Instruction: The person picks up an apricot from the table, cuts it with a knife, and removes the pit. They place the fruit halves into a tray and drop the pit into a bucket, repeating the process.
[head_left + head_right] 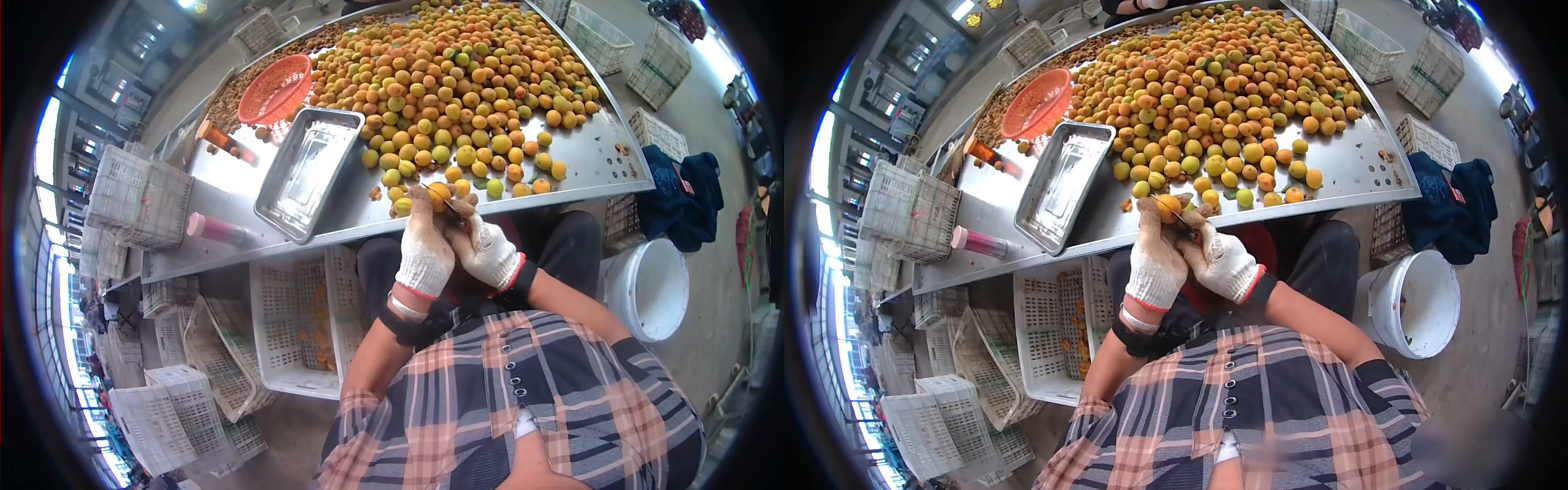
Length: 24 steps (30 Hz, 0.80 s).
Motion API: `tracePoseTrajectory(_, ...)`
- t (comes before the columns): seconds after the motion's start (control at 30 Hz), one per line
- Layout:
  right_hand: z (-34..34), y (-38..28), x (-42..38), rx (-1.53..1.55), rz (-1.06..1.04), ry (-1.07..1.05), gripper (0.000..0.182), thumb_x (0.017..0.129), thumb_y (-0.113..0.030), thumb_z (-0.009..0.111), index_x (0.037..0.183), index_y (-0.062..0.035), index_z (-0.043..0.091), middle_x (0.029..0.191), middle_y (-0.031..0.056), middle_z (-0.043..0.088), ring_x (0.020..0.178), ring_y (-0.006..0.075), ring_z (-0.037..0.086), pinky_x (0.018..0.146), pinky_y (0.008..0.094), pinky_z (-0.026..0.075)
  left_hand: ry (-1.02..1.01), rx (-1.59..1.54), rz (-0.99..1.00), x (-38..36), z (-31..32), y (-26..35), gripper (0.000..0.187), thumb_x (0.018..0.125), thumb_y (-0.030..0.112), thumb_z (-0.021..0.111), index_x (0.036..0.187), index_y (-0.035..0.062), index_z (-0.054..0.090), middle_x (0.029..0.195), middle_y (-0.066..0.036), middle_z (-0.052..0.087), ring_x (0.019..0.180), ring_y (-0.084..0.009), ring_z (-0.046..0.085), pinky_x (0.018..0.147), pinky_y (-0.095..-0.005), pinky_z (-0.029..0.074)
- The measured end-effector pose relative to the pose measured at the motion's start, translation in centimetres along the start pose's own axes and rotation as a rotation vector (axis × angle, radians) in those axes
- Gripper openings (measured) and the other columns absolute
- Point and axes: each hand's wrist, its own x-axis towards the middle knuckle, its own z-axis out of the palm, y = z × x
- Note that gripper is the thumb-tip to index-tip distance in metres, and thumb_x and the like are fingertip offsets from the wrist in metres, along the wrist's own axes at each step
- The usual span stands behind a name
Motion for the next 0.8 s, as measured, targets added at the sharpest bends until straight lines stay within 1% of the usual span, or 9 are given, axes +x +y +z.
tracePoseTrajectory(0.07, -0.3, -0.2, -0.3, -0.004, 0.028, -0.032, 0.045, 0.097, -0.02, 0.061, 0.135, -0.0011, 0.047, 0.095, 0.0248, 0.07, 0.092, 0.0419, 0.069, 0.075, 0.0448, 0.057, -0.017, 0.021, -0.017, 0.0, -0.6, -0.1, 0.054, 0.101, 0.053, 0.051, 0.118, 0.0019, 0.058, 0.104, -0.018, 0.068, 0.093, -0.0271, 0.066, 0.08, -0.0384, 0.054)
tracePoseTrajectory(0.17, -1.3, -0.6, 0.0, 0.106, 0.12, -0.091, 0.036, 0.097, -0.019, 0.061, 0.127, -0.0007, 0.052, 0.092, 0.0241, 0.07, 0.09, 0.0414, 0.069, 0.074, 0.0441, 0.056, -0.157, 0.079, -0.04, 0.5, -1.3, 0.2, 0.045, 0.102, 0.046, 0.055, 0.116, 0.0034, 0.057, 0.103, -0.017, 0.069, 0.095, -0.0281, 0.067, 0.082, -0.0393, 0.055)
tracePoseTrajectory(0.33, -2.9, -1.1, 0.2, 0.096, 0.194, -0.198, 0.02, 0.097, -0.019, 0.062, 0.104, -0.0011, 0.058, 0.086, 0.022, 0.069, 0.087, 0.0389, 0.069, 0.073, 0.0411, 0.053, -0.169, 0.04, -0.002, 0.5, -0.9, 0.4, 0.029, 0.1, 0.018, 0.061, 0.125, 0.0049, 0.051, 0.109, -0.017, 0.067, 0.105, -0.0287, 0.066, 0.093, -0.0412, 0.053)
tracePoseTrajectory(0.43, -3.3, -1.1, 1.1, 0.14, 0.244, -0.23, 0.02, 0.097, -0.019, 0.062, 0.105, -0.0015, 0.057, 0.084, 0.0207, 0.068, 0.086, 0.0395, 0.069, 0.071, 0.0413, 0.053, -0.182, 0.156, 0.023, 1.0, -0.3, 0.4, 0.031, 0.099, 0.008, 0.057, 0.129, 0.0036, 0.047, 0.113, -0.016, 0.065, 0.109, -0.0279, 0.065, 0.096, -0.039, 0.052)
tracePoseTrajectory(0.47, -3.2, -0.7, 1.2, 0.14, 0.246, -0.233, 0.02, 0.097, -0.019, 0.062, 0.105, -0.0015, 0.057, 0.084, 0.0207, 0.068, 0.086, 0.0395, 0.069, 0.071, 0.0413, 0.053, -0.179, 0.155, 0.024, 0.9, -0.2, 0.3, 0.031, 0.099, 0.008, 0.057, 0.129, 0.0036, 0.047, 0.113, -0.016, 0.065, 0.109, -0.0279, 0.065, 0.096, -0.039, 0.052)
tracePoseTrajectory(0.53, -2.9, 0.5, 1.2, 0.143, 0.09, -0.16, 0.022, 0.098, -0.014, 0.06, 0.117, -0.0013, 0.06, 0.086, 0.0145, 0.07, 0.079, 0.0246, 0.071, 0.071, 0.0349, 0.053, -0.226, 0.259, 0.089, 0.8, 0.1, 0.1, 0.034, 0.098, 0.003, 0.056, 0.13, 0.0021, 0.045, 0.115, -0.015, 0.064, 0.112, -0.0271, 0.064, 0.097, -0.0362, 0.051)
tracePoseTrajectory(0.67, -3.0, 0.4, 0.8, 0.036, 0.065, -0.136, 0.024, 0.099, -0.014, 0.059, 0.119, -0.0006, 0.058, 0.094, 0.0165, 0.07, 0.085, 0.0233, 0.071, 0.074, 0.0344, 0.053, -0.204, 0.193, 0.068, 0.7, 0.4, -0.1, 0.035, 0.097, 0.002, 0.059, 0.129, 0.001, 0.046, 0.113, -0.016, 0.064, 0.111, -0.0258, 0.065, 0.095, -0.0334, 0.052)
tracePoseTrajectory(0.77, -3.3, -0.6, 0.8, 0.035, 0.262, -0.257, 0.024, 0.099, -0.014, 0.059, 0.119, -0.0003, 0.059, 0.1, 0.0133, 0.07, 0.09, 0.0203, 0.069, 0.078, 0.0341, 0.053, -0.188, 0.253, 0.045, 0.8, -0.4, -0.2, 0.036, 0.096, 0.007, 0.061, 0.128, 0.0004, 0.047, 0.117, -0.019, 0.064, 0.115, -0.0317, 0.065, 0.096, -0.0382, 0.053)
tracePoseTrajectory(0.8, -2.9, -0.4, 0.8, 0.218, 0.195, -0.234, 0.023, 0.1, -0.015, 0.059, 0.117, -0.0004, 0.06, 0.1, 0.0102, 0.071, 0.085, 0.0194, 0.068, 0.076, 0.0335, 0.053, -0.179, 0.266, 0.032, 0.8, -0.5, -0.2, 0.036, 0.096, 0.007, 0.061, 0.128, 0.0003, 0.047, 0.117, -0.02, 0.064, 0.114, -0.0317, 0.065, 0.095, -0.0384, 0.054)
